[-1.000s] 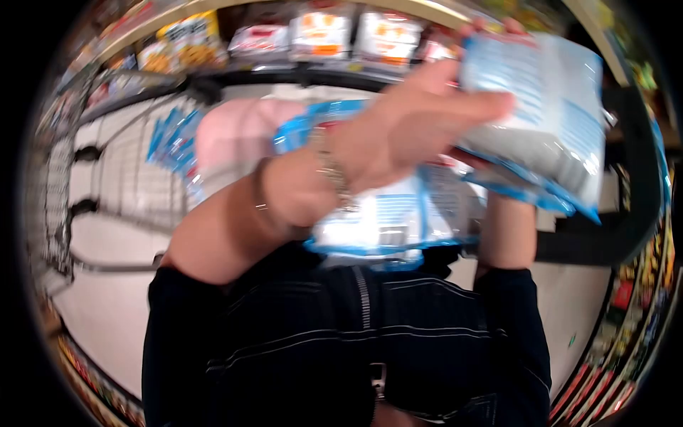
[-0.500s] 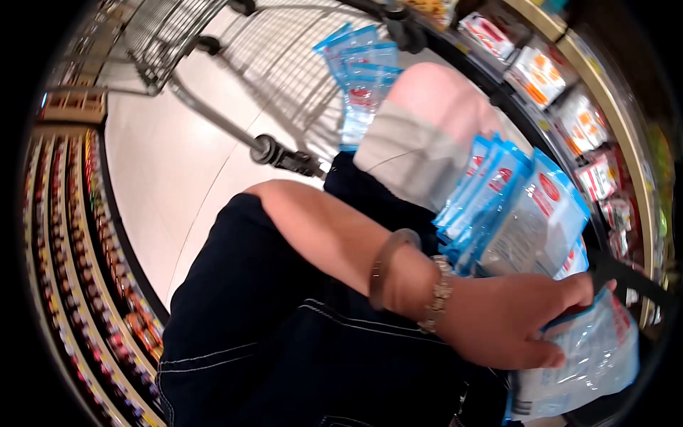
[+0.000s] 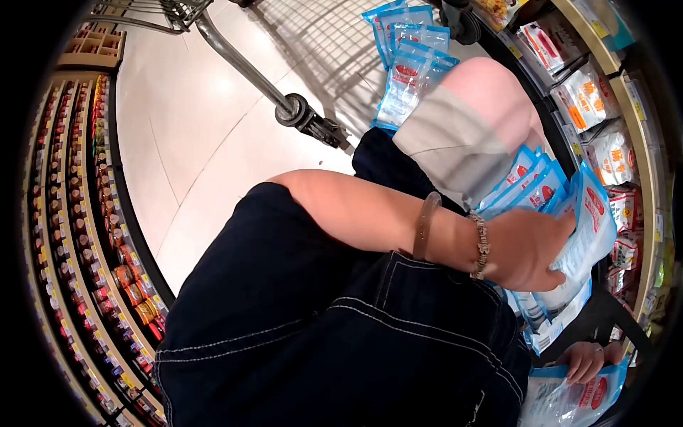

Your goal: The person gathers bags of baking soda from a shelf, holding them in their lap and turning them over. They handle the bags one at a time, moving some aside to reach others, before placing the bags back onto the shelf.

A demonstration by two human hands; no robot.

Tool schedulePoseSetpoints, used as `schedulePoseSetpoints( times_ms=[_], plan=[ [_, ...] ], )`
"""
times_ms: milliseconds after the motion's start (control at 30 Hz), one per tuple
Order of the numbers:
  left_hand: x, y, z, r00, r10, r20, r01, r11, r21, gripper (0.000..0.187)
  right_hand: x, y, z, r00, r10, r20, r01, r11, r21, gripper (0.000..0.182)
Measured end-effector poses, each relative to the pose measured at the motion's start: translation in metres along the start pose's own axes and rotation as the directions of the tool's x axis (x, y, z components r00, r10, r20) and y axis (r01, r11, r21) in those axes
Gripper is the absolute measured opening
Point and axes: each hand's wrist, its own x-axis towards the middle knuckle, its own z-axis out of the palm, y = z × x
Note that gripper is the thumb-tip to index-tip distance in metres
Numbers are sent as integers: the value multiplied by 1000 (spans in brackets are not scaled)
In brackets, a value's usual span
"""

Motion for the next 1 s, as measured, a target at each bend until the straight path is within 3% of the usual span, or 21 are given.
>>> schedulePoseSetpoints(
  times_ms=[67, 167, 300, 333, 433, 533, 600, 633, 667, 700, 733, 767, 800, 833, 900, 967, 1000],
  plan=[
    [0, 0, 2, 999, 20, 37, -20, 1000, -1, 52, 8, 5, -3, 1000, 13, 11, -13, 999, 40, 27],
    [-1, 1, 2, 994, 26, 107, -23, 999, -28, 48, 21, 13, -1, 1000, -9, -3, 8, 999, -47, 28],
    [1, -2, 0, 985, 58, 163, -54, 998, -28, 47, 35, 16, -4, 987, 155, 42, -155, 988, -10, 43],
    [2, -4, 0, 981, 85, 173, -82, 996, -27, 48, 41, 21, -3, 990, 136, 42, -135, 991, -22, 34],
    [4, 1, -5, 945, 64, 320, -65, 998, -7, 49, 50, 21, -6, 992, 128, 20, -128, 992, 19, 32],
    [4, 7, -15, 943, 6, 334, -81, 974, 210, 53, 61, 32, -11, 992, 105, 64, -105, 994, -11, 30],
    [0, 13, -23, 991, 67, 115, -92, 969, 228, 54, 65, 32, -22, 984, 130, 119, -130, 992, -8, 39],
    [-1, 15, -25, 995, 98, 2, -95, 967, 236, 54, 63, 34, -23, 995, 50, 81, -54, 998, 41, 39],
    [0, 12, -21, 920, 327, -215, -287, 938, 196, 54, 62, 38, -22, 999, -27, 40, 23, 996, 88, 38],
    [2, 14, -17, 896, 386, -219, -367, 922, 126, 54, 61, 41, -20, 995, -102, -4, 102, 986, 133, 38],
    [5, 17, -13, 868, 444, -224, -443, 895, 55, 53, 72, 41, -20, 990, -101, 103, 78, 976, 205, 35],
    [7, 19, -10, 836, 498, -230, -515, 857, -17, 53, 80, 40, -18, 985, -100, 142, 82, 988, 130, 35],
    [8, 23, -11, 898, 436, -54, -436, 869, -233, 53, 87, 37, -15, 979, -98, 179, 90, 995, 54, 34],
    [9, 28, -13, 900, 426, 98, -380, 873, -307, 53, 95, 37, -11, 972, -92, 214, 100, 995, -24, 33],
    [12, 38, -14, 824, 407, 393, -236, 878, -416, 54, 103, 42, 2, 984, -60, 168, 91, 979, -185, 32],
    [14, 38, -10, 840, 409, 357, -221, 858, -463, 57, 115, 40, 9, 980, 28, 197, 43, 938, -345, 36],
    [14, 38, -12, 846, 400, 352, -198, 849, -489, 57, 114, 41, 11, 987, -1, 163, 62, 926, -373, 37]
  ],
)
